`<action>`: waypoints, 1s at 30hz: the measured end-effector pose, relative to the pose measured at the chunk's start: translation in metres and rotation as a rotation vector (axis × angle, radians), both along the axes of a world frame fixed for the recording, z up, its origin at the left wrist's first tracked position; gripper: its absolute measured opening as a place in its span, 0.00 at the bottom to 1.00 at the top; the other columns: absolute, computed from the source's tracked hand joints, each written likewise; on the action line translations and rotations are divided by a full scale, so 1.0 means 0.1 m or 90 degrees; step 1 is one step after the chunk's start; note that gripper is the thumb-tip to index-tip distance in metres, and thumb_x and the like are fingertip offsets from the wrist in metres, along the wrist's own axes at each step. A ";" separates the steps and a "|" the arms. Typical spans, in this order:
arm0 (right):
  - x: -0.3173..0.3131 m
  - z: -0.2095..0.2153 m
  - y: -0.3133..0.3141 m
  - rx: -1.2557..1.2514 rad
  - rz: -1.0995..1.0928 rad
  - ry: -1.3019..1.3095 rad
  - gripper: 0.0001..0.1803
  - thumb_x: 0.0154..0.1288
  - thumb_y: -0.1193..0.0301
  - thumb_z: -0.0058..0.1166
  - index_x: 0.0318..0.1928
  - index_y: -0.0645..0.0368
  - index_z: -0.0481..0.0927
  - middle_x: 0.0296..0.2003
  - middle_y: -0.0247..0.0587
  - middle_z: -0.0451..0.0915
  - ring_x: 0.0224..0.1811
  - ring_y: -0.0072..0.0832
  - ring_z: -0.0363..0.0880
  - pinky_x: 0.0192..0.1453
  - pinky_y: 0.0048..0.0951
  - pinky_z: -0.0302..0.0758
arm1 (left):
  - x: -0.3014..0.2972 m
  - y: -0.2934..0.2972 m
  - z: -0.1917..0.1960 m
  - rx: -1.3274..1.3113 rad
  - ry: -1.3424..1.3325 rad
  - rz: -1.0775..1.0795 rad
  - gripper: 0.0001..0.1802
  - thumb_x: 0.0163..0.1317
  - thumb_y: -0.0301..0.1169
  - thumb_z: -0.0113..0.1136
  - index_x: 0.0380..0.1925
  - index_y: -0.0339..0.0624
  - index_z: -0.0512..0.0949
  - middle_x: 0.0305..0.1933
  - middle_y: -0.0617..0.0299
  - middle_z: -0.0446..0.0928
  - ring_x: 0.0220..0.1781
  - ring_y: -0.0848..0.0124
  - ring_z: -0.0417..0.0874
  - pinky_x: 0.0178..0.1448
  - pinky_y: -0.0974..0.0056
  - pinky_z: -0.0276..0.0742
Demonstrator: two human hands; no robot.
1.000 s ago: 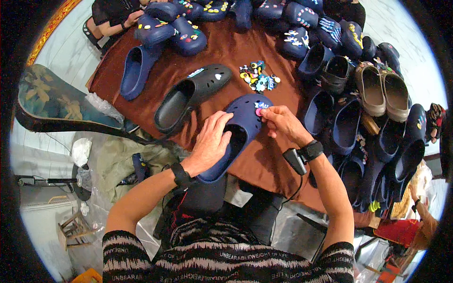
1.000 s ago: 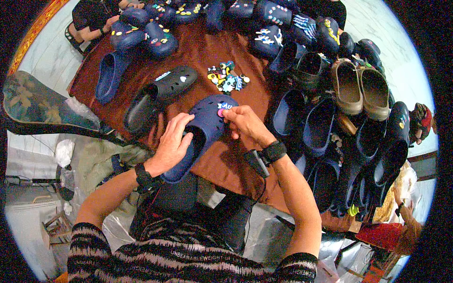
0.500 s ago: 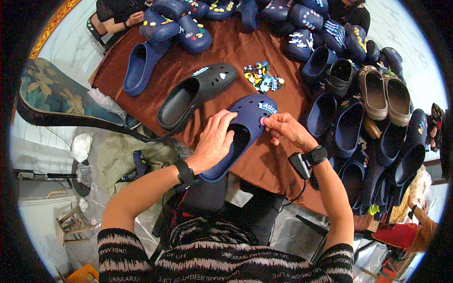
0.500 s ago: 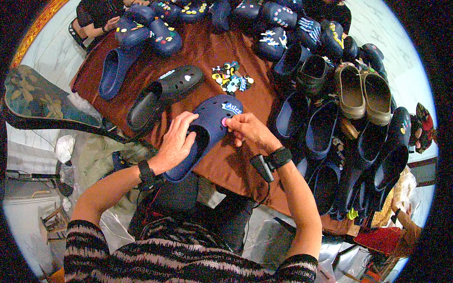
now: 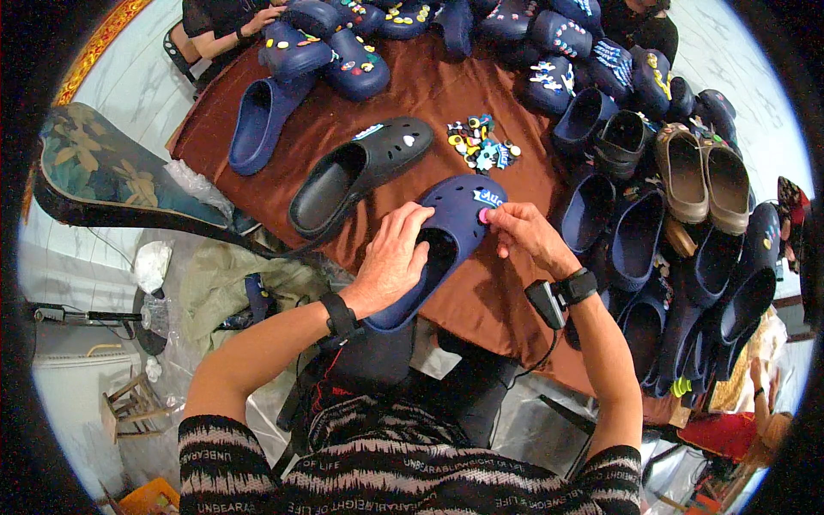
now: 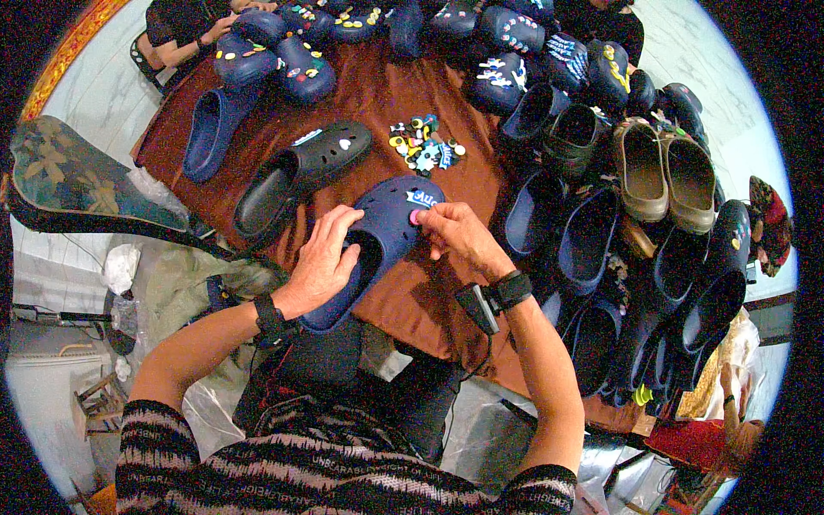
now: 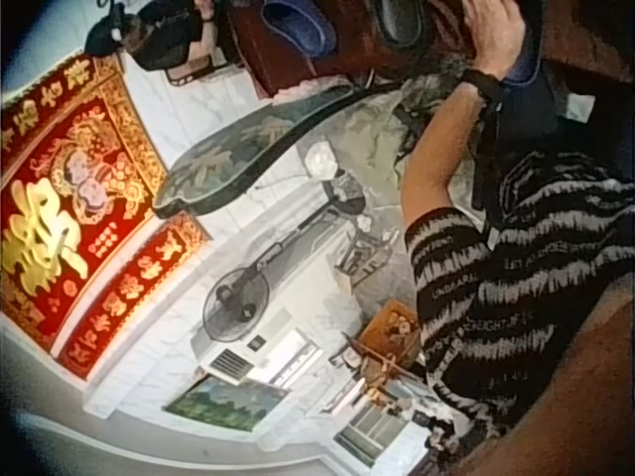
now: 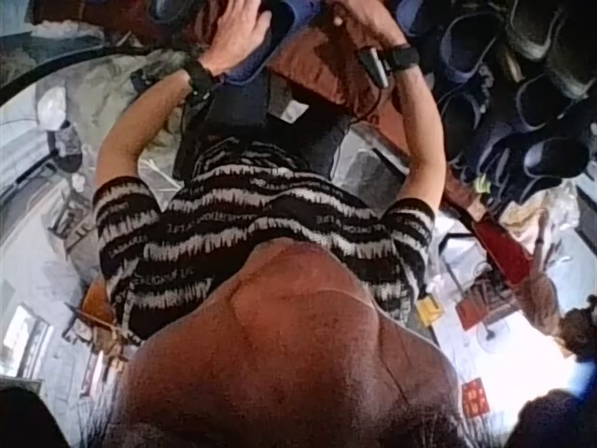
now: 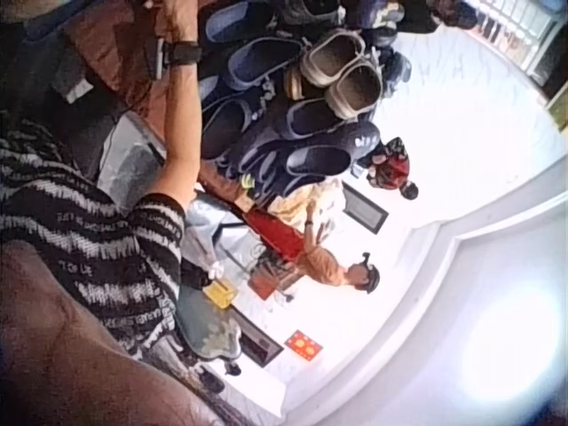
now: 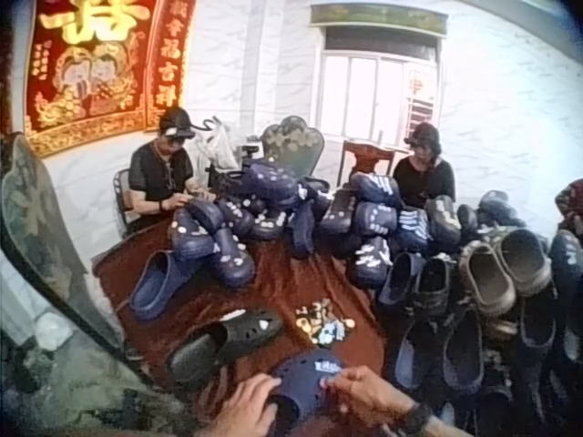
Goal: Applying decorative charms and stickers to plastic clog-style shoes.
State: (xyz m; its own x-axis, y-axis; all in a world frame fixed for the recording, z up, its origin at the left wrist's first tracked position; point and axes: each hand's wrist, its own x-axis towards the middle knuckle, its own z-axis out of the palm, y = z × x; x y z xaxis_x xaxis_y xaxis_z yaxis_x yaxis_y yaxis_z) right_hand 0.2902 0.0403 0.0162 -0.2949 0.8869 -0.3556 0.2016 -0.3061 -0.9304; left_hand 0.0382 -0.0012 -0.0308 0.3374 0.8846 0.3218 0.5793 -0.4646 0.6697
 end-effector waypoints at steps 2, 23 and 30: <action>0.04 -0.01 0.04 -0.009 0.006 -0.026 0.19 0.70 0.56 0.59 0.30 0.58 0.79 0.21 0.28 0.73 0.19 0.18 0.73 0.25 0.20 0.67 | 0.01 -0.01 0.01 0.003 0.000 -0.001 0.29 0.61 0.23 0.57 0.64 0.40 0.64 0.66 0.46 0.65 0.68 0.46 0.67 0.72 0.49 0.65; 0.11 0.08 0.22 -0.049 0.099 -0.165 0.21 0.69 0.55 0.61 0.24 0.56 0.76 0.20 0.28 0.74 0.17 0.20 0.74 0.23 0.24 0.72 | 0.01 -0.01 0.03 0.007 0.009 0.000 0.31 0.59 0.22 0.59 0.64 0.40 0.64 0.66 0.46 0.65 0.68 0.45 0.67 0.71 0.48 0.65; 0.15 0.01 0.11 -0.064 0.147 -0.053 0.20 0.71 0.53 0.58 0.30 0.55 0.78 0.20 0.27 0.74 0.21 0.20 0.78 0.30 0.20 0.70 | 0.02 0.00 0.02 0.009 -0.003 -0.002 0.31 0.59 0.22 0.58 0.64 0.40 0.64 0.66 0.45 0.66 0.68 0.45 0.67 0.72 0.48 0.65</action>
State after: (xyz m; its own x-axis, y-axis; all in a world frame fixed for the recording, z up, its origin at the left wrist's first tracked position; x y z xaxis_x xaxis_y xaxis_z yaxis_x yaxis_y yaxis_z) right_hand 0.3056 0.0510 0.0172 -0.4509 0.7587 -0.4702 0.3518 -0.3331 -0.8748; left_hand 0.0407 -0.0016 -0.0285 0.3382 0.8792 0.3358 0.5744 -0.4754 0.6664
